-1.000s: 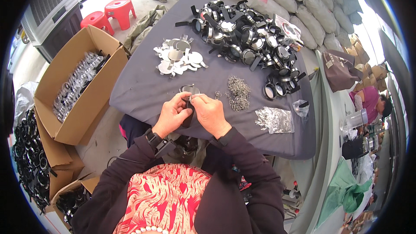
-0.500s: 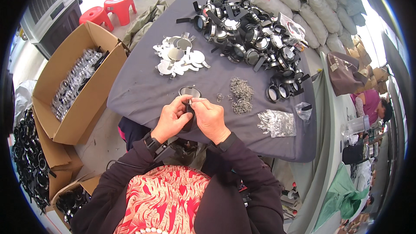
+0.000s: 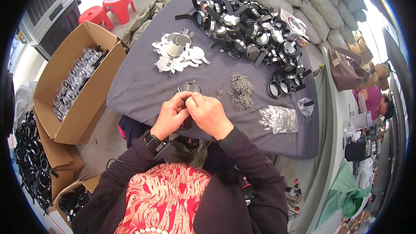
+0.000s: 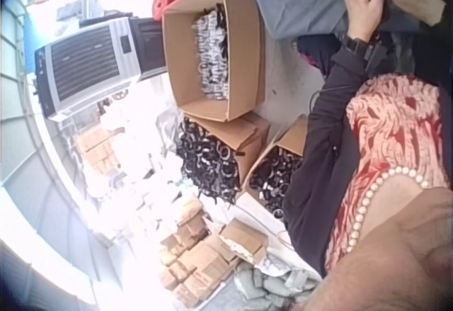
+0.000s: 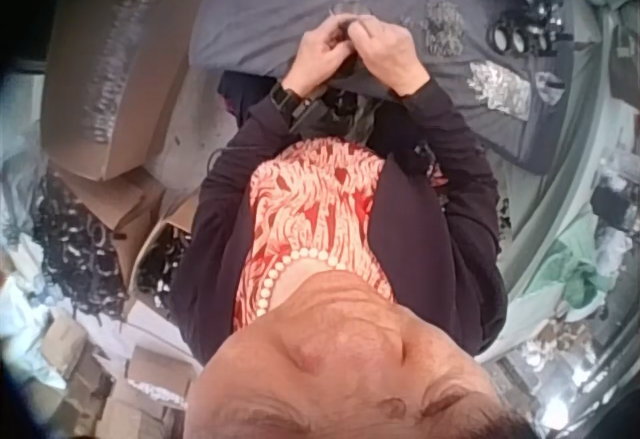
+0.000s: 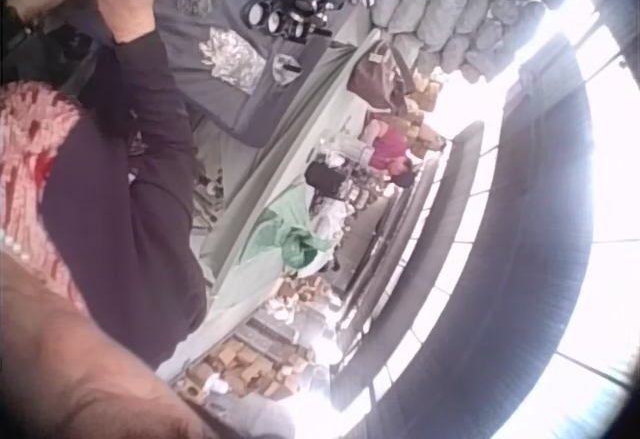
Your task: Assembling small mechanical components for respirators or gas masks.
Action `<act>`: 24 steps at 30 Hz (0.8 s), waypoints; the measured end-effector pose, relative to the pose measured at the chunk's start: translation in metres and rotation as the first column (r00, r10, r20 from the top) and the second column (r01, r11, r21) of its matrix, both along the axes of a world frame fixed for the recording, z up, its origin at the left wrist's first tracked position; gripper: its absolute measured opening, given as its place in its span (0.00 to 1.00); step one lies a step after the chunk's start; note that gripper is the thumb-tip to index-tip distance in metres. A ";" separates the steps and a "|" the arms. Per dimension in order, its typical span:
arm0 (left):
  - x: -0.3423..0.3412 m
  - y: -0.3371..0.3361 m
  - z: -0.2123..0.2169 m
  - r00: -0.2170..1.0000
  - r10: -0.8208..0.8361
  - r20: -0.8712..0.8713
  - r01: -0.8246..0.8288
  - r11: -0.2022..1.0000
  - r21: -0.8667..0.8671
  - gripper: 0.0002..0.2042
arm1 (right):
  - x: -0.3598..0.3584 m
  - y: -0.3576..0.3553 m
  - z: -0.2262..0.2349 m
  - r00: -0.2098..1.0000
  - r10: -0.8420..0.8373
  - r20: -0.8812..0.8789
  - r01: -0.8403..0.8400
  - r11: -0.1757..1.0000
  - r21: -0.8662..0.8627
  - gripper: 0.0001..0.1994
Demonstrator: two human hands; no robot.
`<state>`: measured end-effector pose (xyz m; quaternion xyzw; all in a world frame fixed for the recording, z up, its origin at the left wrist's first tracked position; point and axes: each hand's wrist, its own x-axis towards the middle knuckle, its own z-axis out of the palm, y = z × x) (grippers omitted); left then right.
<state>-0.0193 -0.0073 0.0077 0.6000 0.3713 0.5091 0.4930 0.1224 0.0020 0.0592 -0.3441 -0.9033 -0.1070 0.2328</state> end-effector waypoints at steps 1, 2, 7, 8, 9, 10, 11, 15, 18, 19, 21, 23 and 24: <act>0.000 0.000 0.002 0.999 0.034 0.021 -0.034 0.999 -0.010 0.16 | -0.001 0.000 0.000 1.000 -0.005 -0.002 0.005 1.000 0.000 0.08; 0.003 -0.001 0.004 0.997 0.062 0.044 -0.061 0.998 -0.021 0.15 | 0.001 0.000 -0.001 0.999 -0.033 -0.043 0.031 0.998 -0.056 0.07; 0.006 0.003 0.006 0.990 0.138 0.012 -0.136 0.984 -0.116 0.11 | 0.019 0.010 0.012 0.882 -0.185 -0.434 -0.073 0.855 -0.513 0.04; 0.006 0.003 0.005 0.988 0.156 0.012 -0.154 0.979 -0.131 0.10 | 0.025 0.008 0.017 0.820 -0.307 -0.483 -0.009 0.837 -0.547 0.05; 0.006 0.004 0.004 0.985 0.175 0.011 -0.171 0.974 -0.147 0.09 | 0.034 0.009 0.015 0.749 -0.422 -0.511 0.039 0.798 -0.601 0.04; 0.007 0.007 0.002 0.988 0.156 0.018 -0.153 0.981 -0.116 0.09 | 0.042 0.007 0.014 0.742 -0.454 -0.493 0.081 0.791 -0.607 0.04; 0.008 0.009 -0.001 0.989 0.148 0.017 -0.145 0.983 -0.113 0.09 | 0.048 0.005 0.012 0.733 -0.485 -0.477 0.121 0.783 -0.610 0.05; 0.006 0.011 -0.005 0.992 0.124 0.027 -0.122 0.990 -0.076 0.09 | 0.060 -0.015 -0.011 0.869 -0.433 -0.240 0.266 0.817 -0.512 0.06; 0.005 0.010 -0.003 0.995 0.099 -0.011 -0.099 0.994 -0.034 0.08 | 0.050 -0.032 -0.018 0.803 -0.595 -0.025 0.505 0.703 -0.500 0.08; 0.005 0.010 0.001 0.997 0.076 -0.017 -0.077 0.996 -0.054 0.08 | 0.049 -0.033 -0.020 0.802 -0.596 -0.028 0.505 0.703 -0.500 0.08; 0.005 0.010 0.003 0.998 0.062 -0.026 -0.063 0.995 -0.073 0.08 | 0.047 -0.032 -0.028 0.804 -0.585 -0.109 0.467 0.734 -0.493 0.09; 0.006 0.008 0.003 0.997 0.072 -0.012 -0.073 0.993 -0.089 0.08 | 0.046 -0.033 -0.029 0.794 -0.596 -0.121 0.468 0.726 -0.503 0.08; 0.006 0.008 0.003 0.997 0.074 -0.012 -0.075 0.993 -0.087 0.08 | 0.046 -0.033 -0.029 0.782 -0.610 -0.129 0.474 0.715 -0.513 0.08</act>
